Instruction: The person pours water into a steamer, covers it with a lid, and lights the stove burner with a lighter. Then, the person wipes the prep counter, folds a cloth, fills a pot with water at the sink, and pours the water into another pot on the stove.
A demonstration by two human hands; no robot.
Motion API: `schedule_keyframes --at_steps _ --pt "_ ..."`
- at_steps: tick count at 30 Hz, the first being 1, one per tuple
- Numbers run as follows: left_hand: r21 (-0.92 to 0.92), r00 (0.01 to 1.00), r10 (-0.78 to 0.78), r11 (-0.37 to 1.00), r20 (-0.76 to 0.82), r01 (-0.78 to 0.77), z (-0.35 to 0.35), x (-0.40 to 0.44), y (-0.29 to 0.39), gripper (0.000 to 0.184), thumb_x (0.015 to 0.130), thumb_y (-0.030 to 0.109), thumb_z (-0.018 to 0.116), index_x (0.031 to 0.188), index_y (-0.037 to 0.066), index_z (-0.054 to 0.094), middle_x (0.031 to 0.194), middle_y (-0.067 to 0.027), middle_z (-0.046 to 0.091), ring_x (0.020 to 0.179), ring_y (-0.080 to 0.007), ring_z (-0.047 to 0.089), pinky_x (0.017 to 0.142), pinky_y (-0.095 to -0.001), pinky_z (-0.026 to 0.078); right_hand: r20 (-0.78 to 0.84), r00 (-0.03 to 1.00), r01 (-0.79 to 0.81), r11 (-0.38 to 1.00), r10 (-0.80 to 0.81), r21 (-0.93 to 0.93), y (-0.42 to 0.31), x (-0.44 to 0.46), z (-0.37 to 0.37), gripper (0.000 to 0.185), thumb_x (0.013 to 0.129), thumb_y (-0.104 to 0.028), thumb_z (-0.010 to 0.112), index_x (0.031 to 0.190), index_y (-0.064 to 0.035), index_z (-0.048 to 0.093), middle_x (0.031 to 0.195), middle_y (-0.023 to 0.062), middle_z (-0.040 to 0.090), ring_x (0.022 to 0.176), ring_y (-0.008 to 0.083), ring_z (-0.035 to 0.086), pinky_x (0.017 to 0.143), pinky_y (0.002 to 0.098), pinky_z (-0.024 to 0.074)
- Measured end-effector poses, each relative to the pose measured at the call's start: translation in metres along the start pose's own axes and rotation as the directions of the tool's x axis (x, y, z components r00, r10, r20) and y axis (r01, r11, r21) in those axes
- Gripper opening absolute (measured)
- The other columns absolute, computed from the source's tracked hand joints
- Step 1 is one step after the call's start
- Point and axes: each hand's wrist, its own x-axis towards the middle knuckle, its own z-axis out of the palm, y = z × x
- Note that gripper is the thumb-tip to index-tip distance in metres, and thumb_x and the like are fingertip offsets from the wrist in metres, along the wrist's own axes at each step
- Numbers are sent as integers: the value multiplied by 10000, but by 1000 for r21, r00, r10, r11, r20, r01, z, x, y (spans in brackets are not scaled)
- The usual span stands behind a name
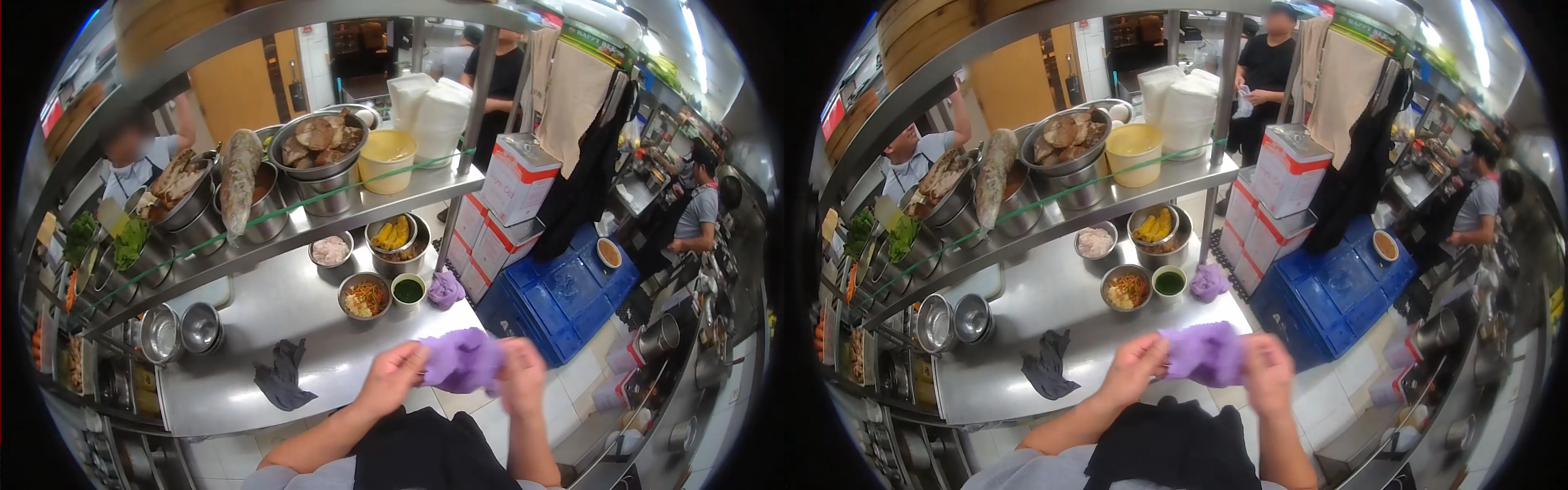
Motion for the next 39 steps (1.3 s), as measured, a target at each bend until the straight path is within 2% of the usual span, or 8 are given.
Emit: schedule_keyframes --at_steps 3,5,14,18,24,29,33,39 --pt "361 950 295 878 104 -313 31 -21 0 446 991 180 727 1380 -3 608 1161 -107 733 1012 -123 679 875 -294 560 364 930 48 998 -55 28 -8 -20 42 314 1068 -226 586 1218 35 677 1082 116 693 970 176 678 841 312 553" --pt "369 973 179 903 144 -221 18 -26 -8 290 971 150 728 1221 9 690 983 -82 753 882 -95 669 774 -281 547 551 831 132 989 -70 -73 -11 -20 36 352 1068 -211 570 1278 58 657 1145 145 702 1011 207 700 891 326 565" --pt "358 995 -1 933 96 -33 -8 -62 -12 218 967 162 731 1121 7 730 809 -21 701 689 -53 593 623 -254 497 446 869 359 893 -215 -270 -7 -21 39 79 879 11 749 956 30 751 920 156 761 802 209 725 735 300 565" --pt "294 997 58 955 -47 -42 -14 -79 -14 221 960 174 759 1087 -6 743 820 -6 706 705 -44 600 627 -233 503 510 852 309 901 -120 -305 -8 1 30 285 846 -57 805 1109 8 720 1189 156 721 1025 208 679 846 329 539" --pt "468 948 236 876 -212 -114 12 -119 -9 219 851 172 865 832 15 713 741 10 642 710 -44 529 634 -246 437 885 465 159 984 2 -86 15 6 53 670 841 -200 839 1437 -37 579 1479 143 574 1249 211 565 1043 382 448" --pt "451 876 277 889 -394 -78 22 -160 -19 174 836 133 866 852 20 735 747 -3 662 713 -52 556 630 -253 442 953 221 6 977 205 -211 35 -3 56 592 792 -134 888 1336 -54 669 980 20 662 965 177 629 937 331 472" --pt "511 776 441 840 -452 -180 22 -191 -35 138 819 78 868 857 33 744 764 -20 687 712 -70 593 629 -256 449 991 133 326 945 -10 -34 40 -18 62 274 800 -112 869 1036 -62 740 977 75 674 939 222 643 894 333 482" --pt "515 688 489 835 -536 -192 -1 -234 -42 202 798 39 873 771 36 674 747 -18 653 707 -69 572 625 -251 434 969 134 89 971 209 -222 27 -34 79 236 843 -92 828 1028 -20 701 1036 82 707 953 184 661 893 323 503"
